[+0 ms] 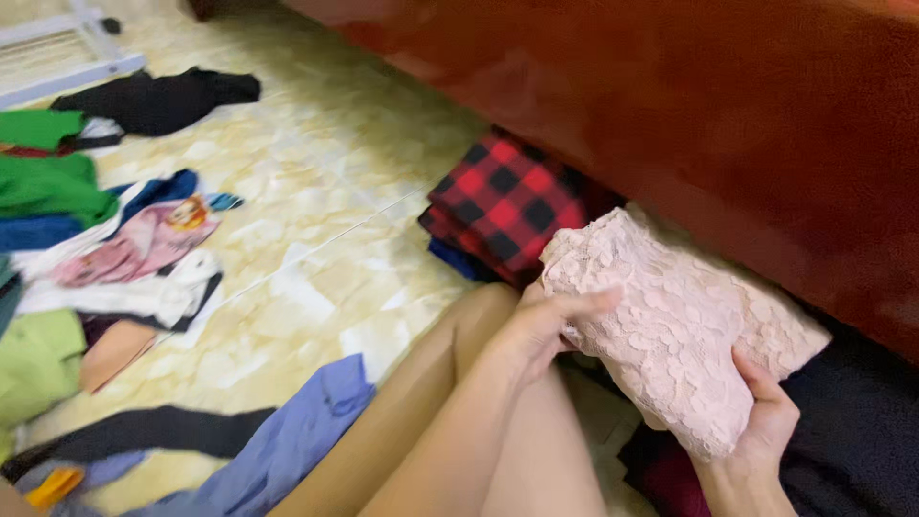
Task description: The person folds a plaid shirt, a lacy top, and other clothes by hand while sitting on the floor, then places the folded items in a stack under a bed.
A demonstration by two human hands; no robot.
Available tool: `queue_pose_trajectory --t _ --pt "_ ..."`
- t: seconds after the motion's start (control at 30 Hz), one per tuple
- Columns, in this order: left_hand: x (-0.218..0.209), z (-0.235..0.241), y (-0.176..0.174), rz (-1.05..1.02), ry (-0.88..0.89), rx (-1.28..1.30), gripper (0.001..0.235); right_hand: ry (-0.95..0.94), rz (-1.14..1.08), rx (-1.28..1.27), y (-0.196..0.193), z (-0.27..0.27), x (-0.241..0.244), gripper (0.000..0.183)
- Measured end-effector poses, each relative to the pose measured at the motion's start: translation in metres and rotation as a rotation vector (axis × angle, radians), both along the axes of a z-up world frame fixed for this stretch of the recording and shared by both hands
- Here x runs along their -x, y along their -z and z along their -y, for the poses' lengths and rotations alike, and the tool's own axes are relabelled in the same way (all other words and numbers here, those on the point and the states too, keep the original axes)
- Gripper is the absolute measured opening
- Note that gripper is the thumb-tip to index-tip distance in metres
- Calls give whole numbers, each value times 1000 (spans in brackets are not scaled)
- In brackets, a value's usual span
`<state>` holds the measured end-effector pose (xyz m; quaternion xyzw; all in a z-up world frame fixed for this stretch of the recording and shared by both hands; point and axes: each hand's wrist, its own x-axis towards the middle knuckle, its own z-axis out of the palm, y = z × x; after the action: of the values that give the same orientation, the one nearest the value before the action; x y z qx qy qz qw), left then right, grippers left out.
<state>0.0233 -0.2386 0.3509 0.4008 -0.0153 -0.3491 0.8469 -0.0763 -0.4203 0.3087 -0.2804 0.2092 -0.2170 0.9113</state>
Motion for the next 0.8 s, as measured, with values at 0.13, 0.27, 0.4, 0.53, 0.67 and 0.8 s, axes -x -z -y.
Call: queue_pose_trajectory --t 0.13,0.27,0.4,0.53,0.67,0.8 --pt "-15 48 0 -88 -232 -192 61 31 161 -24 -22 8 -18 55" --pt "-30 70 1 -196 -156 -6 106 242 -92 -103 -81 -18 -37 35" --pt "-64 104 58 -215 -138 -52 96 242 -205 -57 -22 46 -70 29" --pt "-75 142 51 -151 -281 -158 69 277 -346 170 -41 55 -76 26" --pt "-68 173 64 -58 -430 -522 57 297 -884 736 0 85 -63 49" --pt "-60 179 80 -5 -503 -576 55 275 -1241 1180 0 72 -67 68"
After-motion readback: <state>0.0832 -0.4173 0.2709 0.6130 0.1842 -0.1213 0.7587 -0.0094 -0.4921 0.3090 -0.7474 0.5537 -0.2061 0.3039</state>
